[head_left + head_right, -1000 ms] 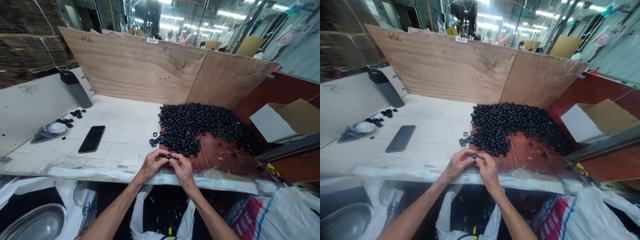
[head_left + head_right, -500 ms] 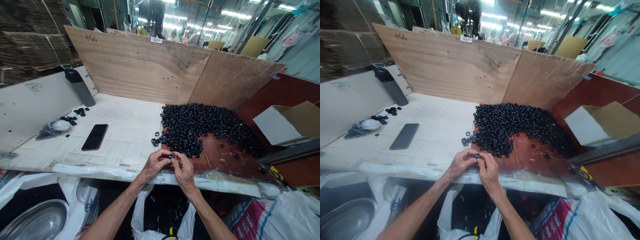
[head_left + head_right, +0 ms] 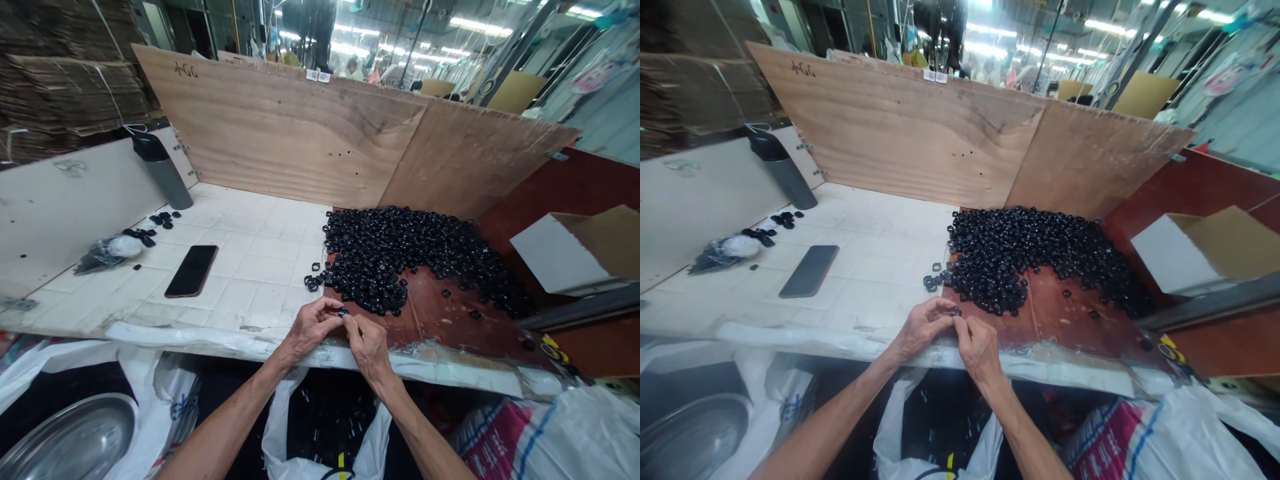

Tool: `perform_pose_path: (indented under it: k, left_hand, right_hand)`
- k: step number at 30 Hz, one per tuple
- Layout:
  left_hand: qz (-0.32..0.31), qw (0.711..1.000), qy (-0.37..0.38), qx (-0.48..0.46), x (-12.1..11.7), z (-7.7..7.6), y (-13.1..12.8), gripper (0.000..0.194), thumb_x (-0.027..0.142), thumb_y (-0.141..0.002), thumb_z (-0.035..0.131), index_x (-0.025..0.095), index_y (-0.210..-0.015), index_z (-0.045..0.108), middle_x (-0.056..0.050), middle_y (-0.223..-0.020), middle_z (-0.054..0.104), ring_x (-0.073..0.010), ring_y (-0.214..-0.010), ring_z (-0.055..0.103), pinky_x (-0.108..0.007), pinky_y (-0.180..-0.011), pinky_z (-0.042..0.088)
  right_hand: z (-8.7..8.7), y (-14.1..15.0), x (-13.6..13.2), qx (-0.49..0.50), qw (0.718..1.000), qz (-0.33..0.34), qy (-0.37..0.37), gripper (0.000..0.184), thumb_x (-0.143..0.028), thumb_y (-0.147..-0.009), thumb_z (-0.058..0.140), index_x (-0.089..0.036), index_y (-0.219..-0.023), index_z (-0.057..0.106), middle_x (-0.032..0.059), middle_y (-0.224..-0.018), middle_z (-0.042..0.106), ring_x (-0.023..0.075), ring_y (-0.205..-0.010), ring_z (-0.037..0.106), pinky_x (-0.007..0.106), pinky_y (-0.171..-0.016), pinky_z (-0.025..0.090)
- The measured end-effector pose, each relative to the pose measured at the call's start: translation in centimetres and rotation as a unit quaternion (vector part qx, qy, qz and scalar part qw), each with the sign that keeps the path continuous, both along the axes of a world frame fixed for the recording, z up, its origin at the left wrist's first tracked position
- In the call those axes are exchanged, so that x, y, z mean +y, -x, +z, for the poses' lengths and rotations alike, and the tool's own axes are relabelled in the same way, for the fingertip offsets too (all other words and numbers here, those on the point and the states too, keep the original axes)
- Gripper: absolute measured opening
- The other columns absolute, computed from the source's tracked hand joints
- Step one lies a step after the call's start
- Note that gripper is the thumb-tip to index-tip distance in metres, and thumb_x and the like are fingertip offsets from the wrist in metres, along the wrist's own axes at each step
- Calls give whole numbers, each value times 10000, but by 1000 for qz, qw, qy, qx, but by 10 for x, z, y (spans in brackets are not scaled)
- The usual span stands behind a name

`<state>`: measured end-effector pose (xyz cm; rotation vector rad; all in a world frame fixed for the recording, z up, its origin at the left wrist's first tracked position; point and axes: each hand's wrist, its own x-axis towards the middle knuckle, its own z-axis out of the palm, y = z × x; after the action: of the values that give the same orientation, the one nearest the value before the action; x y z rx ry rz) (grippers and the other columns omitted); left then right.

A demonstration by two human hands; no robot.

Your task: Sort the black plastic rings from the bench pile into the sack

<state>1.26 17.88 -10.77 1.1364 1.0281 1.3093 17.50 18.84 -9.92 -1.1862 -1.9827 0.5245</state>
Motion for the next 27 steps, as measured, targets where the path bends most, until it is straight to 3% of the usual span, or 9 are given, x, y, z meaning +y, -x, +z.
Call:
perform_pose_path:
  k: [4,7,11,14,18,22,27]
  left_hand:
    - [-4,1000,6,-1,-1,5,0,293,279,-792,721,143,-1037,635,-56,-935,705,-161,-824,676,-263,-736,557]
    - [-5,1000,6,-2,0,4,1,298,281,-787,727,140,-1030,629,-51,-902,704,-162,-809,674,-264,-727,553]
    - [-17,1000,-6,9,1,1,3,299,278,-793,725,142,-1042,629,-63,-952,705,-174,-852,678,-286,-775,550]
    - [-28,999,-14,18,1,-1,4,291,265,-792,728,141,-1039,636,-69,-986,698,-179,-883,670,-297,-808,541]
    - [-29,999,-7,15,0,-1,3,305,258,-784,737,137,-1044,635,-70,-993,688,-178,-891,662,-299,-820,532]
    - [-18,1000,13,1,-5,1,-2,291,245,-771,735,141,-1024,634,-48,-930,678,-159,-835,645,-285,-790,525]
    - [11,999,37,-29,-15,6,-6,311,268,-762,744,142,-1020,624,-30,-876,664,-139,-794,621,-259,-765,509]
  right_hand:
    - [1,0,-2,42,999,-7,13,255,-381,-927,572,-172,-842,690,11,-675,616,121,-537,514,232,-539,430]
    - [4,-1,-2,49,999,-6,15,272,-367,-921,571,-180,-757,678,-5,-599,580,119,-499,485,234,-520,418]
    - [6,-1,-1,84,996,1,29,215,-360,-908,581,-180,-922,697,24,-727,663,145,-581,577,245,-572,471]
    - [5,-1,0,85,995,-26,47,240,-368,-916,568,-180,-828,687,8,-655,640,140,-550,570,238,-559,466]
    - [4,-1,-1,98,995,-6,33,206,-347,-914,564,-178,-903,681,36,-780,673,158,-658,617,250,-637,491]
    - [7,1,-5,85,992,-29,89,319,-377,-952,497,-187,-743,645,2,-595,600,145,-540,557,233,-529,438]
    - [11,3,-12,117,991,4,63,232,-359,-927,533,-176,-955,673,47,-813,677,168,-694,623,258,-665,499]
